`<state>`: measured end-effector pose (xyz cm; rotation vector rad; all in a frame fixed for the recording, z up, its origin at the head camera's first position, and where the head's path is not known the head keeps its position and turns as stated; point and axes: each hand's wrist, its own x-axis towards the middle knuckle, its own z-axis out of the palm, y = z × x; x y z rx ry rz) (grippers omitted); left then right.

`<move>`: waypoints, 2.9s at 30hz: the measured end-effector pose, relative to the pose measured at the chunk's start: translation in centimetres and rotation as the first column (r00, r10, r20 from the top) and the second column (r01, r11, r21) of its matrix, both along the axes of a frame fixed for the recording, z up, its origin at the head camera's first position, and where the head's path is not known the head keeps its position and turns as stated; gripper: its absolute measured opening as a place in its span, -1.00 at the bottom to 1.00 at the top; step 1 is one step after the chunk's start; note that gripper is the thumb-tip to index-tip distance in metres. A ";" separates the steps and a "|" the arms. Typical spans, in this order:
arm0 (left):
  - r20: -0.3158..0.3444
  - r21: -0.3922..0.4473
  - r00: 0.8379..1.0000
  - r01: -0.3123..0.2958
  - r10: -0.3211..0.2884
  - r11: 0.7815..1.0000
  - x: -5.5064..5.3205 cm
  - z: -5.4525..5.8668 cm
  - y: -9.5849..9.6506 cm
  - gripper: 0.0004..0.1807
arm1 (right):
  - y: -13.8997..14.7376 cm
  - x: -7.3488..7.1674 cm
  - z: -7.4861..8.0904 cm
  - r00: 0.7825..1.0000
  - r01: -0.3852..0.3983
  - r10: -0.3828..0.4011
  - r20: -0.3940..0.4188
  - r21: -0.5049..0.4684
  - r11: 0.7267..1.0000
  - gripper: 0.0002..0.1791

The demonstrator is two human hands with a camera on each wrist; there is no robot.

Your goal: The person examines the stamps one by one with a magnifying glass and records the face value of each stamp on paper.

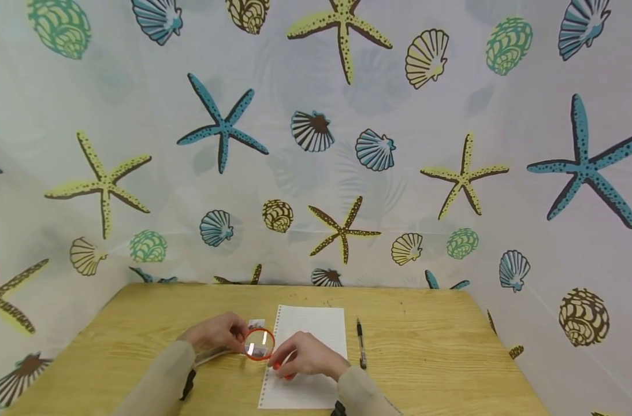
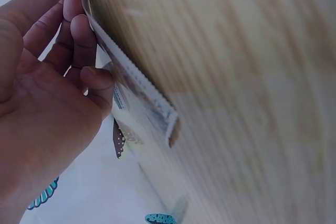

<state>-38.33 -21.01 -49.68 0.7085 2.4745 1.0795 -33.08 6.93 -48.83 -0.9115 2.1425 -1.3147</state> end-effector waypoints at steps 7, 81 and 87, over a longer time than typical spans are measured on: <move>0.024 0.000 0.999 -0.021 0.021 1.000 0.3 0.1 0.0 -0.86 | 1.2 0.1 -0.4 1.000 0.004 -0.004 -0.008 0.001 1.000 -0.76; -0.112 0.058 0.991 -0.064 0.070 0.996 1.8 0.9 5.0 -0.74 | 15.6 -1.5 -0.3 0.940 0.339 -0.339 0.036 0.015 0.941 -0.56; -0.088 0.021 0.995 -0.050 0.051 0.999 1.9 0.7 5.3 -0.73 | 17.0 -1.5 -0.4 0.935 0.353 -0.353 0.028 0.025 0.935 -0.53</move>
